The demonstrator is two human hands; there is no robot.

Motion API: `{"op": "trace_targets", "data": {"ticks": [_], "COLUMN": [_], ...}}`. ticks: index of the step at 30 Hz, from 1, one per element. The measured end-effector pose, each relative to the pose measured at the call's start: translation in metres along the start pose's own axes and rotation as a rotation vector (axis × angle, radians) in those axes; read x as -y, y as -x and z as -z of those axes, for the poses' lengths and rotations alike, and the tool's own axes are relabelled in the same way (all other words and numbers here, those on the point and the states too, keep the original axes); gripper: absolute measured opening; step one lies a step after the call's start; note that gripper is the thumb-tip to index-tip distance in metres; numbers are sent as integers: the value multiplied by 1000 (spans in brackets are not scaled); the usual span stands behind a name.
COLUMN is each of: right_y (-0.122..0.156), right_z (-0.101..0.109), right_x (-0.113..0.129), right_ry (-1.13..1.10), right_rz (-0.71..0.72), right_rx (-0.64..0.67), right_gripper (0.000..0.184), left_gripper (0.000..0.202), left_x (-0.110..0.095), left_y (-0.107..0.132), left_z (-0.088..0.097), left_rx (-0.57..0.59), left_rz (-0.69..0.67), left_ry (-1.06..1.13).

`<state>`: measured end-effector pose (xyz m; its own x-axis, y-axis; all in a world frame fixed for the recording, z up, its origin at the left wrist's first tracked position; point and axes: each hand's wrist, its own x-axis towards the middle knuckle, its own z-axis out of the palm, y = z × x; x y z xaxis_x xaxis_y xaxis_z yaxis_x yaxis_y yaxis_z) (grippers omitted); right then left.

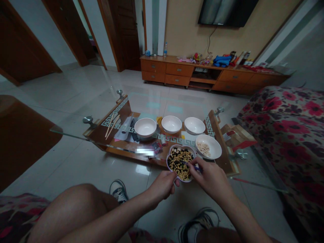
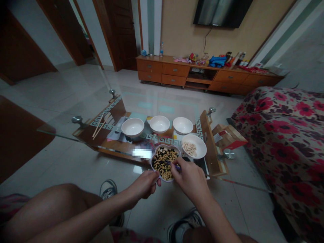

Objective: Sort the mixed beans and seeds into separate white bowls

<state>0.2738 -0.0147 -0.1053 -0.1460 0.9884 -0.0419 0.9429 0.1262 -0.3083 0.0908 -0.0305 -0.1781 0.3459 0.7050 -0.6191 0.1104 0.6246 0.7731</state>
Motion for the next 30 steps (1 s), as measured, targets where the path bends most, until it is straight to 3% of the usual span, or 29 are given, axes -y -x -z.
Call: {"op": "trace_targets", "data": {"ticks": [3, 6, 11, 14, 20, 22, 27, 30], "right_y": [2, 3, 1, 1, 5, 6, 2, 0], "right_z": [-4, -8, -8, -6, -16, -20, -18, -17], "right_x": [7, 9, 2, 1, 13, 16, 10, 8], "right_ry": [-81, -37, 156, 146, -29, -11, 182, 164], "right_rz": [131, 172, -16, -68, 203, 222, -14, -90], "right_rx": [117, 142, -38, -106, 66, 87, -63, -143], "right_gripper": [21, 21, 25, 22, 23, 23, 25, 24], "left_gripper": [44, 43, 44, 42, 50, 50, 42, 42], "left_x": [-2, -2, -1, -2, -5, -4, -5, -7], "left_y": [1, 0, -1, -1, 2, 2, 1, 2], "left_z": [-1, -2, -1, -1, -3, -3, -2, -2], "left_rx": [-1, -3, 4, 1, -6, -3, -5, -11], "left_rz": [-7, 0, 11, 10, 1, -18, 11, 27], "left_ry": [5, 2, -1, 0, -12, -3, 3, -3]}}
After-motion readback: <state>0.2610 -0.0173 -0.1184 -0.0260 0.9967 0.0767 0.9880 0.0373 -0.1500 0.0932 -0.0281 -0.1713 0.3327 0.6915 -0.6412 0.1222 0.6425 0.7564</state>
